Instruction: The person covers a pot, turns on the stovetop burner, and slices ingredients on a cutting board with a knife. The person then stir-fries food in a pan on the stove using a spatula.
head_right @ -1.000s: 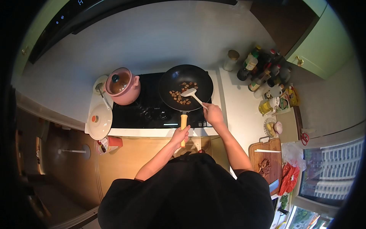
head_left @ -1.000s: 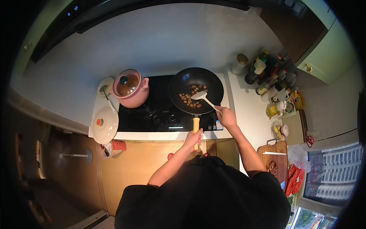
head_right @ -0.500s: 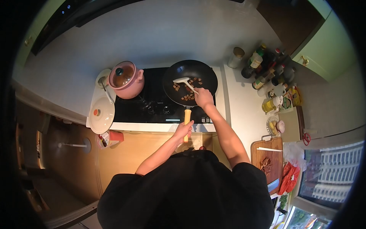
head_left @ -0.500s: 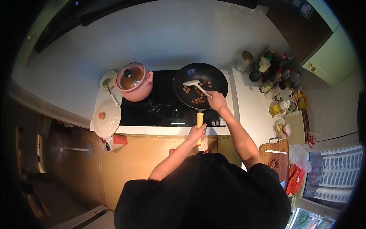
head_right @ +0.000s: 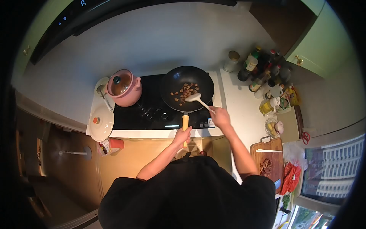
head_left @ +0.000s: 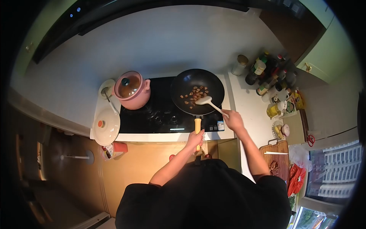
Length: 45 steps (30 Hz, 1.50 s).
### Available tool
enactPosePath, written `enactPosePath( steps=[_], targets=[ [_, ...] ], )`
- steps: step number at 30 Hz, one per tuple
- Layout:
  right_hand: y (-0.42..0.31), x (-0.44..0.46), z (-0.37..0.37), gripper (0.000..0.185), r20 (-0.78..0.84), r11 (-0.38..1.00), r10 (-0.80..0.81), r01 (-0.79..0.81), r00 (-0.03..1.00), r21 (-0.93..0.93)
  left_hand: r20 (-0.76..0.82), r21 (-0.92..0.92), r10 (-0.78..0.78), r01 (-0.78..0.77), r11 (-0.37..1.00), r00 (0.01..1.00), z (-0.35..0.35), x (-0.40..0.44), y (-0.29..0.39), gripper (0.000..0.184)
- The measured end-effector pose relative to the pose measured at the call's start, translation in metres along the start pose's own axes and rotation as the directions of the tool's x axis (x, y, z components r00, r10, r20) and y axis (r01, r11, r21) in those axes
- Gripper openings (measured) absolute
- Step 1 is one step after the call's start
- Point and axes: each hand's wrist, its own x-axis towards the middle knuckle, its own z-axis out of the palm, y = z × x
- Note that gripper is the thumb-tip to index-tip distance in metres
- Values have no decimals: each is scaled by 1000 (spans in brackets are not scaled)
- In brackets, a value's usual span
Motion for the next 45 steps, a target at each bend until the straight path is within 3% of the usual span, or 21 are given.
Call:
enactPosePath(
  steps=[2,5,7,9,11,12,13,14,15,17,18,19,21,29,32,35,37,41,44,45],
  targets=[
    [-7,3,5,28,-117,999,-6,12,993,49,-4,89,31,-30,996,1000,0,-22,15,27],
    [-8,-12,-21,29,-225,969,-24,78,974,233,-51,15,-27,27,1000,998,13,-44,31,29],
    [-13,-15,-31,30,-177,972,30,12,984,233,19,187,114,-116,975,993,12,1,38,29],
    [-27,-8,-48,30,-145,968,93,-55,985,245,-7,19,49,-49,999,999,29,11,76,37],
    [-23,-21,-59,30,-212,970,-23,73,977,231,73,72,99,-104,992,992,23,-16,73,37],
    [-19,-38,-68,30,-210,971,-66,111,975,213,69,231,98,-112,967,993,16,-49,70,36],
    [-16,-45,-77,29,-223,968,-114,158,968,194,34,247,60,-66,967,998,11,-74,64,35],
    [-15,-47,-84,29,-165,975,-65,98,984,200,-1,262,21,-20,965,1000,7,-99,59,34],
    [-13,-56,-87,29,-89,978,-9,27,996,206,51,69,-70,67,995,996,2,-104,47,32],
    [-19,-68,-87,28,41,984,77,-83,996,160,42,215,-2,-7,977,999,1,-79,34,28],
    [-15,-65,-80,28,12,986,37,-39,999,159,13,230,62,-64,971,998,2,-62,30,37],
    [-12,-60,-75,28,-33,988,-9,14,999,156,44,152,18,-25,988,999,0,-43,25,33],
    [-21,-58,-82,27,-9,990,31,-30,999,134,33,61,-24,22,998,999,3,-36,25,28],
    [17,5,-10,27,11,995,14,-15,1000,100,18,71,-15,13,997,1000,-7,-18,11,25],
    [17,38,29,26,-242,985,-48,86,969,147,10,72,-13,12,997,1000,-11,-15,4,25],
    [-4,70,72,25,-223,974,-17,67,975,218,14,78,-25,23,997,1000,-15,-15,-2,25],
    [-32,64,73,26,-84,990,14,-2,996,138,31,68,-22,19,997,999,-15,-9,1,25],
    [-12,24,20,25,-93,979,-202,204,975,11,25,48,-24,23,999,999,-12,-15,2,26],
    [-20,-6,-21,27,131,996,22,-10,991,-90,-1,52,-11,11,999,1000,-9,-15,5,27],
    [-15,-2,-12,26,67,998,18,-15,998,-56,-5,56,-11,11,998,1000,-8,-15,3,27]
  ],
)
